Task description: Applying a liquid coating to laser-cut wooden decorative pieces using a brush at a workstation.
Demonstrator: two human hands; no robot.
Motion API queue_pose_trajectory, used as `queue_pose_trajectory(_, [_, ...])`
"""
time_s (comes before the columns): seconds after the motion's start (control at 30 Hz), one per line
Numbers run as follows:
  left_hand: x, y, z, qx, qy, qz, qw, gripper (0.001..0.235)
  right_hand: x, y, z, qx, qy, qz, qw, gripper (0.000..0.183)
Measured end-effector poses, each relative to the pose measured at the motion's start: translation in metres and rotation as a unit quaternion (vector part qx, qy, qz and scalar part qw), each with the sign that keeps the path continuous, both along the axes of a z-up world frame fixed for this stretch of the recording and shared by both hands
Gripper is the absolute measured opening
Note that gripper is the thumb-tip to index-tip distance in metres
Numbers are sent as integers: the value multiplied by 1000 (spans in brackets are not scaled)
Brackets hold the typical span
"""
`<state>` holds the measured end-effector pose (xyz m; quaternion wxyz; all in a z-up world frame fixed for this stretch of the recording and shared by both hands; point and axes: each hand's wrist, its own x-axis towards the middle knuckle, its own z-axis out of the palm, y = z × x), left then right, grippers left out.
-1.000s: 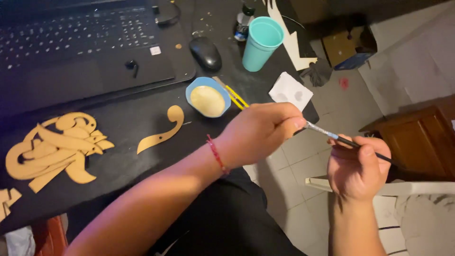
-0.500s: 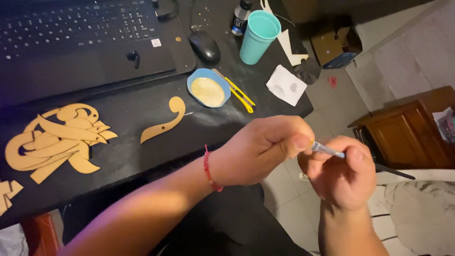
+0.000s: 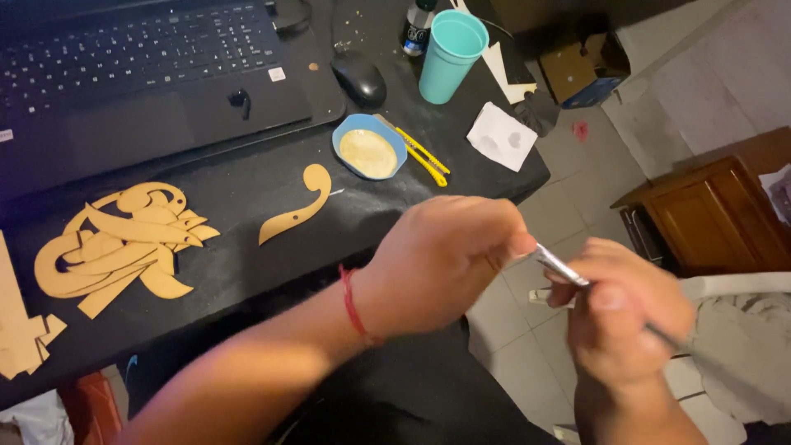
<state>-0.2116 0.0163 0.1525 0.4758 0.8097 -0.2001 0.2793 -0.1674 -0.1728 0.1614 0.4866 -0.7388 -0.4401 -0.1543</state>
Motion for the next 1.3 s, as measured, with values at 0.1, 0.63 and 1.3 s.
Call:
queue_pose_trajectory(0.1, [0,0,-6,-166,126,-151,966,41,-1,5,-1,95,149,68,982,43])
queue_pose_trajectory(0.63, [-10,-18,-27,-280,219,-222,908,33,5,-8,0,29,103,101,989,48])
queue_pose_trajectory(1.3, [-6,-6,-31,-81,120,-93,985,19,-1,-16,-12,-68,5,51,996,50])
